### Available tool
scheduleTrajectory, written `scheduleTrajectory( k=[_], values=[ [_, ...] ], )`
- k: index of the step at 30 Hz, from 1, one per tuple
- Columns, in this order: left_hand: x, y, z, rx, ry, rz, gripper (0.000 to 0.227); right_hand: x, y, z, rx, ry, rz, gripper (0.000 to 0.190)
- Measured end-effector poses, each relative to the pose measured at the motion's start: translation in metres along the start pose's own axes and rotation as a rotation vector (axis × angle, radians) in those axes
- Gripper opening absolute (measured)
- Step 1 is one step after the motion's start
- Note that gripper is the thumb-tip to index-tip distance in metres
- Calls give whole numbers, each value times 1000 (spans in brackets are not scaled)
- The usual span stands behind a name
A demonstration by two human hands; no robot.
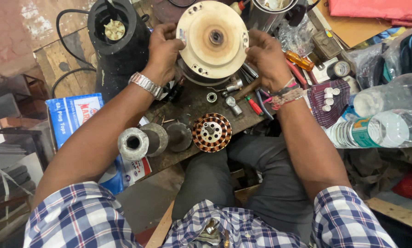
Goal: The person sits at a cluttered workbench and assembles a circular electrical component, likely a motor stator. They use a screwdriver to tighten screws into the white plastic housing and handle various small metal parts and tools scattered on the table.
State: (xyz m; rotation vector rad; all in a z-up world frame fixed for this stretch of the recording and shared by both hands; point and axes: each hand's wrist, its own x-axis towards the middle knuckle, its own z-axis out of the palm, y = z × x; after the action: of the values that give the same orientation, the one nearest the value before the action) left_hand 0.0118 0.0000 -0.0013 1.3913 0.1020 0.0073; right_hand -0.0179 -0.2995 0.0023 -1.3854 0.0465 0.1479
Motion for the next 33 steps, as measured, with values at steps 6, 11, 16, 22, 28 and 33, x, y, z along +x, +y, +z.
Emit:
scheduleTrajectory(
  k=[6, 11, 16, 22, 28, 33],
  values=[
    [-25, 40, 11, -149, -23, -171, 51, -20, -40, 4, 125, -98, -129, 52],
    [-25, 53, 13, -284, -4, -94, 65, -21, -37, 12, 147, -123, -165, 53],
    [-20, 60, -4, -364, -38, -21, 71, -21, -32, 13, 189, -126, -61, 49],
    [-19, 56, -12, -344, 1, 12, 73, -15, -10, -11, -1006, -209, 171, 45],
    [-28, 64, -13, -389, -24, -47, 72, -27, 17, 27, -1472, -255, 115, 51],
    [-37, 77, -6, -428, -8, -75, 74, -27, -4, 27, -1379, -208, 5, 43]
  ],
)
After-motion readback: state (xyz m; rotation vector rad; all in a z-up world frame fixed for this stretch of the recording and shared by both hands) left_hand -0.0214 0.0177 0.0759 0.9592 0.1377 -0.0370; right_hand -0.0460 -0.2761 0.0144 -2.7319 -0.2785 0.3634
